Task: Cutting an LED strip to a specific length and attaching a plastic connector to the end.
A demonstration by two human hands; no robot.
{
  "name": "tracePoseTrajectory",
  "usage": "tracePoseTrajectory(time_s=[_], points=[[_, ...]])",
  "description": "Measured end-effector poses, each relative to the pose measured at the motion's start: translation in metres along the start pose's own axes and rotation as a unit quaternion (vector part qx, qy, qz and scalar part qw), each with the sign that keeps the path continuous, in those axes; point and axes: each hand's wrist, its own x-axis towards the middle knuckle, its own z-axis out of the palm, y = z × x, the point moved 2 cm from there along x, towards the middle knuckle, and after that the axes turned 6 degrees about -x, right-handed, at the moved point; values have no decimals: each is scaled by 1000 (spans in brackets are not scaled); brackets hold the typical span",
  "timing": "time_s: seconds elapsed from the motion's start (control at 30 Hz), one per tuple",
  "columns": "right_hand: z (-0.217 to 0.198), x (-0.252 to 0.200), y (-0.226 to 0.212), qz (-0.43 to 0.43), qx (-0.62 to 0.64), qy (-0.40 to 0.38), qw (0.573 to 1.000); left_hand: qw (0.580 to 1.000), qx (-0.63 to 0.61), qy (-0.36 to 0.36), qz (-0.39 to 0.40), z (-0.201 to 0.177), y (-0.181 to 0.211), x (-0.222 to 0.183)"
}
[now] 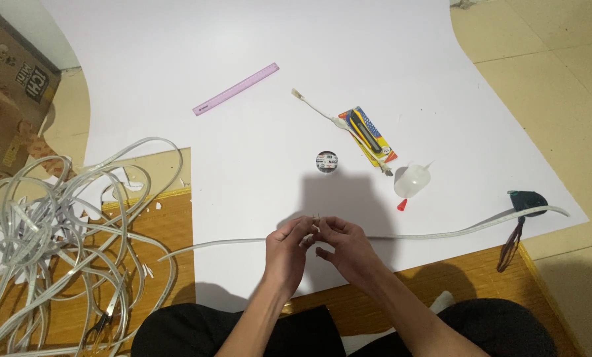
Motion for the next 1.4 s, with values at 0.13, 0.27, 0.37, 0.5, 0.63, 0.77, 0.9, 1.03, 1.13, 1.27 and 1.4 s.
tracePoseTrajectory(time_s=[0.13, 0.27, 0.37, 0.5, 0.63, 0.77, 0.9, 1.03, 1.13, 1.27, 1.4], points=[[5, -6, -7, 9, 7, 3, 1000, 1000, -5, 5, -2, 2, 8, -1], [-3, 2, 0, 7, 28, -6, 1000, 1000, 18, 12, 0, -3, 3, 0], [-2, 2, -2, 10, 23, -4, 1000, 999, 42, 1, -1, -1, 5, -1], [3, -6, -12, 20, 62, 0, 998, 999, 29, 13, -2, -2, 3, 0], [6, -8, -15, 23, 50, -2, 998, 1000, -6, 27, 0, -3, 2, 1], [6, -8, -14, 17, 29, -5, 999, 999, -12, 30, 2, -4, -1, 1], [5, -8, -14, 11, 21, -8, 1000, 1000, 9, 19, 12, -3, 4, -1], [3, -2, -9, 3, 8, -21, 1000, 999, 32, 9, 28, 1, 9, -3], [0, -1, -7, 0, 0, -69, 998, 1000, 26, -14, 3, -4, 11, -1], [3, -5, -11, 13, -41, -89, 995, 999, 32, -35, -25, -7, 12, 2], [-3, 2, -3, -9, -11, -105, 994, 997, 58, -56, -7, -3, 14, -1]])
